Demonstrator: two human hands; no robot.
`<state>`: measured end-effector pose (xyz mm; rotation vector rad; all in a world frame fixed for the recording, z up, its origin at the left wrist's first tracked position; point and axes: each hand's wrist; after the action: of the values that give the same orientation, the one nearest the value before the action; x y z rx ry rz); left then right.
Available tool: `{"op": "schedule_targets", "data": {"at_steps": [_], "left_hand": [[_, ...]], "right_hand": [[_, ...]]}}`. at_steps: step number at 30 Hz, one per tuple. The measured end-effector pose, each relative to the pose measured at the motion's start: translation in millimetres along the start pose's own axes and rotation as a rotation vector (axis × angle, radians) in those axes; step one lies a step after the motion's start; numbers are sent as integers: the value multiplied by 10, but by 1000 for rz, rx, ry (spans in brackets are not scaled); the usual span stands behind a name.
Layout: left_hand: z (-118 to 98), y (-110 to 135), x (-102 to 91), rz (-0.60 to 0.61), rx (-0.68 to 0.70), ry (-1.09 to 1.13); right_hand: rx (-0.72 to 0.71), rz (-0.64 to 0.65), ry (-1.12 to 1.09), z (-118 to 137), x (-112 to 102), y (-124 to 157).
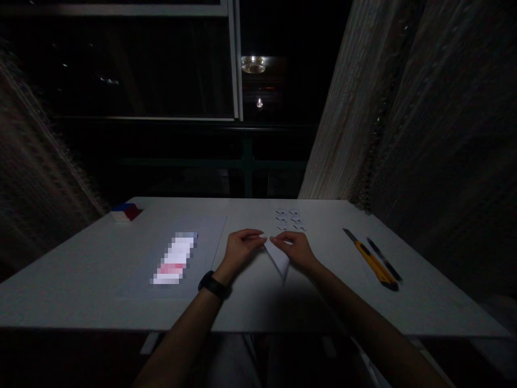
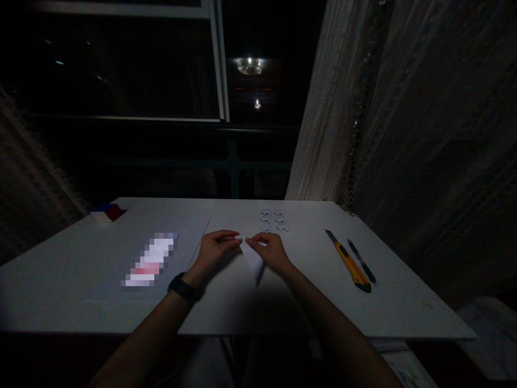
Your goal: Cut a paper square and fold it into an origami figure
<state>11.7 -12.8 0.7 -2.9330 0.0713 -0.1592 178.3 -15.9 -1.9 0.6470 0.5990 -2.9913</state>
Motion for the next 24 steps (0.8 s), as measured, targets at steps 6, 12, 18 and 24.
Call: {"op": "schedule_targets", "data": {"at_steps": [6, 12, 18, 24], "left_hand": [[-8, 7, -8, 24, 11, 16], [11, 2, -13, 9, 12, -15], [5, 9, -10, 9, -11, 1], [-21, 18, 3, 15, -23, 7]], "right_hand": [[-15, 13, 4, 9, -18, -7], [-8, 30, -18, -7, -21, -8], [-28, 31, -22, -38, -23, -11], [10, 16, -46, -2, -27, -5]]}}
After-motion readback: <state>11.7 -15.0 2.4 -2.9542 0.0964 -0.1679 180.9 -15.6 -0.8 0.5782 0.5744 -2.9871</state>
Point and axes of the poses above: each hand's wrist, its own y-axis away from the middle knuckle, its own x-axis out of the palm, z = x × y, and after that the axes turned 4 degrees about y, right-handed
